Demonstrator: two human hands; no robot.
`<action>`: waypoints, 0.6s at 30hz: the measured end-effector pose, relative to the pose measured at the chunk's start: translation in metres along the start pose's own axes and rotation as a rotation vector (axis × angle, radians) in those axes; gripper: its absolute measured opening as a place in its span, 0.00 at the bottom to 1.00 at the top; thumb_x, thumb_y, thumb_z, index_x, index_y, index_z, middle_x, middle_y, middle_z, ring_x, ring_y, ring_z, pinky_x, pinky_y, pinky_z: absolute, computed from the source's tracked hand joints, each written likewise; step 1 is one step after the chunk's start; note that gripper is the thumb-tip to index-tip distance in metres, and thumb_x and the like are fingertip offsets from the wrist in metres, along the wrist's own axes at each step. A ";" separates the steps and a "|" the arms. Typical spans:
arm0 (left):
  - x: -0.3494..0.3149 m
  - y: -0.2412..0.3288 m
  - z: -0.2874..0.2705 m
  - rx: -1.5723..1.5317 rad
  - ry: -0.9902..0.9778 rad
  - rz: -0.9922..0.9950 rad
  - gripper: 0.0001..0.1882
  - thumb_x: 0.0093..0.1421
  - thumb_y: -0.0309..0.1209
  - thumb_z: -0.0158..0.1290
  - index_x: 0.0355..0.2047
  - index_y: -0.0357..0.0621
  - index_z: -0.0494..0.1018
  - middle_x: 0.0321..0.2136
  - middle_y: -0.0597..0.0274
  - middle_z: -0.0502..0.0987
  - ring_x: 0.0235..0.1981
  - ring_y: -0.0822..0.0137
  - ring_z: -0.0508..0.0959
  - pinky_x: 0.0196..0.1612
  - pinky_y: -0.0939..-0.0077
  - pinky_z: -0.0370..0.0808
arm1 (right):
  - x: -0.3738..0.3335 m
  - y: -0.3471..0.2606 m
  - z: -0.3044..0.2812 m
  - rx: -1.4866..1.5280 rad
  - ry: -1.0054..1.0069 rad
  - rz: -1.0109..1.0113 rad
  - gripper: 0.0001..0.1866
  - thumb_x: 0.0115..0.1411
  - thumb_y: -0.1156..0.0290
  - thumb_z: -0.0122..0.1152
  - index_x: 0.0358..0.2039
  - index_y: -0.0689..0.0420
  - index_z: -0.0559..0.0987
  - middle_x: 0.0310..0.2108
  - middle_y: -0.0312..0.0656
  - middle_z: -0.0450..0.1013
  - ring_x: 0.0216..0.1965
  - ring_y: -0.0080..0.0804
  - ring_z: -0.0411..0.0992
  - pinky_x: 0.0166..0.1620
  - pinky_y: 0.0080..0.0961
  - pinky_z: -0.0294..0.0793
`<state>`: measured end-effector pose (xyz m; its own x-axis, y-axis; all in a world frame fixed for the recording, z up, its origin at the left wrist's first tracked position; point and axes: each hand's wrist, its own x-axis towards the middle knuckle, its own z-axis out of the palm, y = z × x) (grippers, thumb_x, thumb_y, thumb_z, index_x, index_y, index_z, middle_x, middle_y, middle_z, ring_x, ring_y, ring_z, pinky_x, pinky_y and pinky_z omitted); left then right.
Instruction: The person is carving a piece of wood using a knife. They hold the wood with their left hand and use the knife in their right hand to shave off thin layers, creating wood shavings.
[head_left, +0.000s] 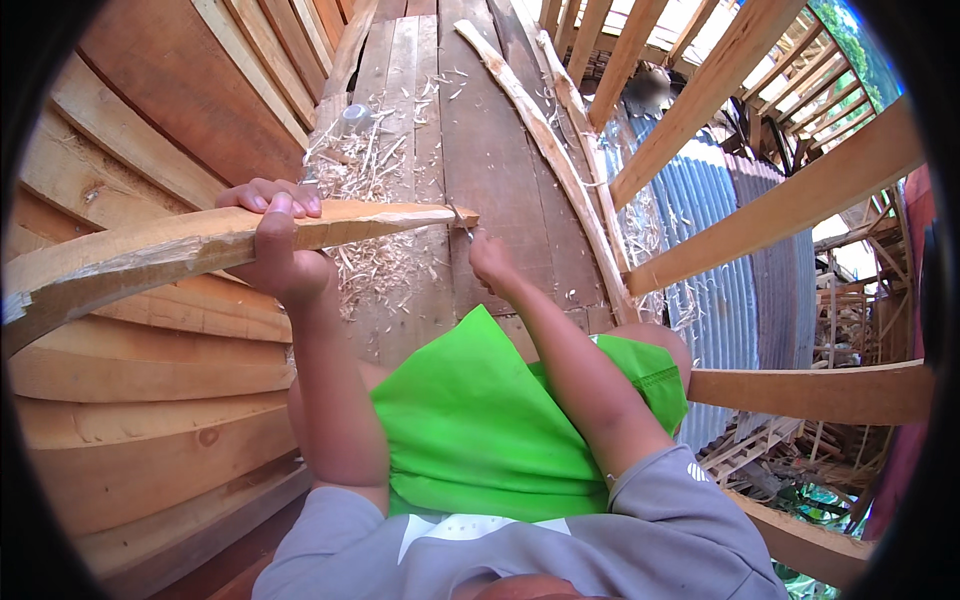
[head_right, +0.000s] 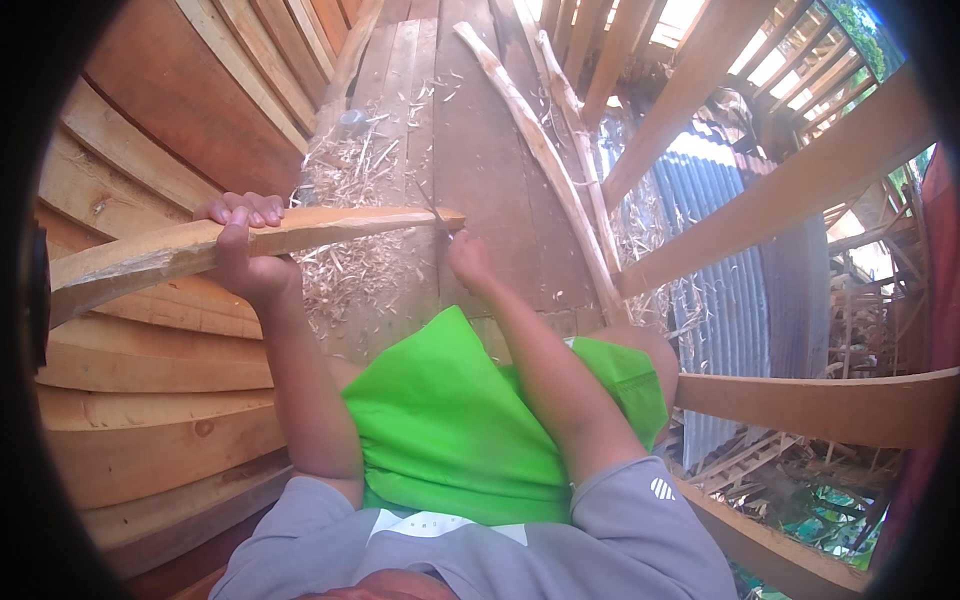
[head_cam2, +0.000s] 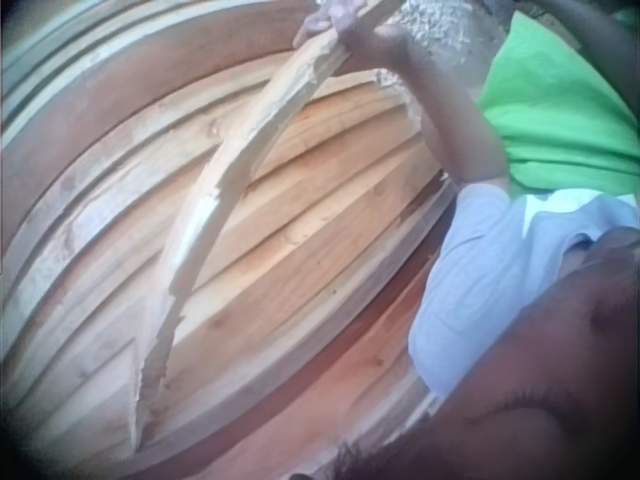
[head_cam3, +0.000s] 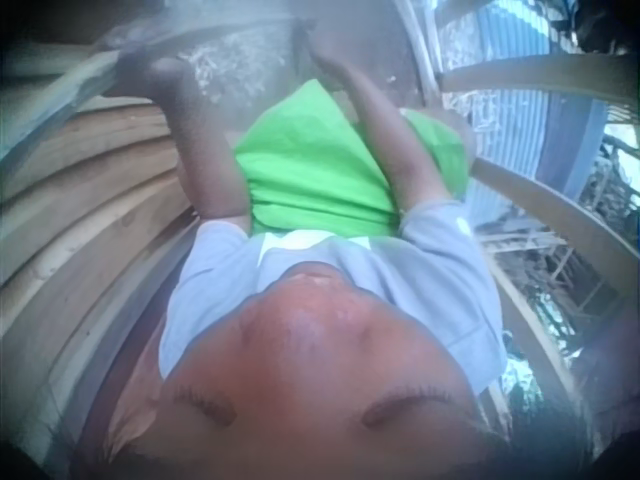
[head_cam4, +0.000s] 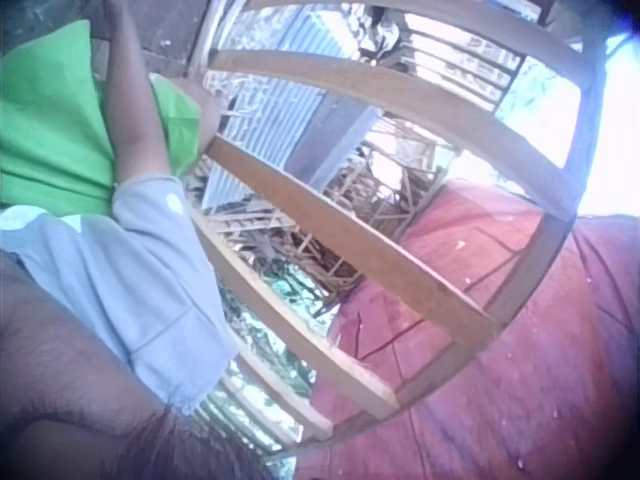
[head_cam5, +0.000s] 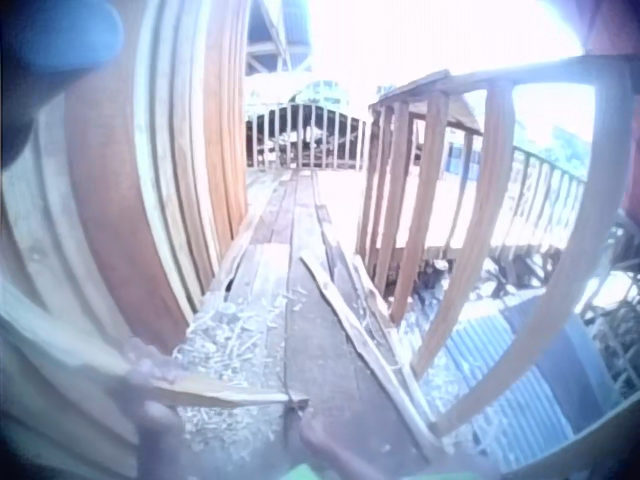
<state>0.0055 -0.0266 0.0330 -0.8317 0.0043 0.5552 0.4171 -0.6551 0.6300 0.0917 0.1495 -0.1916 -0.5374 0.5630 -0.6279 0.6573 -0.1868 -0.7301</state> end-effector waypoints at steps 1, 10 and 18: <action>0.000 0.001 -0.004 -0.015 0.005 -0.005 0.10 0.47 0.24 0.50 0.28 0.48 0.62 0.18 0.65 0.63 0.19 0.71 0.66 0.29 0.71 0.69 | -0.016 -0.016 -0.002 0.033 -0.094 0.046 0.31 0.67 0.48 0.31 0.15 0.58 0.66 0.11 0.38 0.61 0.11 0.31 0.61 0.17 0.38 0.58; -0.002 0.001 0.014 -0.010 0.053 -0.052 0.09 0.47 0.28 0.48 0.27 0.51 0.61 0.18 0.67 0.61 0.19 0.71 0.64 0.29 0.73 0.66 | 0.018 -0.002 -0.007 -0.070 0.051 -0.119 0.30 0.64 0.54 0.32 0.24 0.69 0.73 0.15 0.46 0.68 0.14 0.39 0.67 0.17 0.40 0.63; -0.001 0.000 0.003 -0.051 0.034 -0.042 0.10 0.47 0.26 0.49 0.29 0.50 0.61 0.18 0.67 0.62 0.18 0.72 0.65 0.28 0.73 0.68 | -0.054 -0.059 0.018 -0.243 0.152 -0.366 0.30 0.62 0.57 0.33 0.30 0.73 0.76 0.29 0.67 0.74 0.38 0.65 0.74 0.46 0.49 0.69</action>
<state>0.0074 -0.0245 0.0340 -0.8604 0.0076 0.5096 0.3631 -0.6926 0.6233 0.0727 0.1158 -0.1191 -0.6855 0.6716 -0.2812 0.5533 0.2295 -0.8007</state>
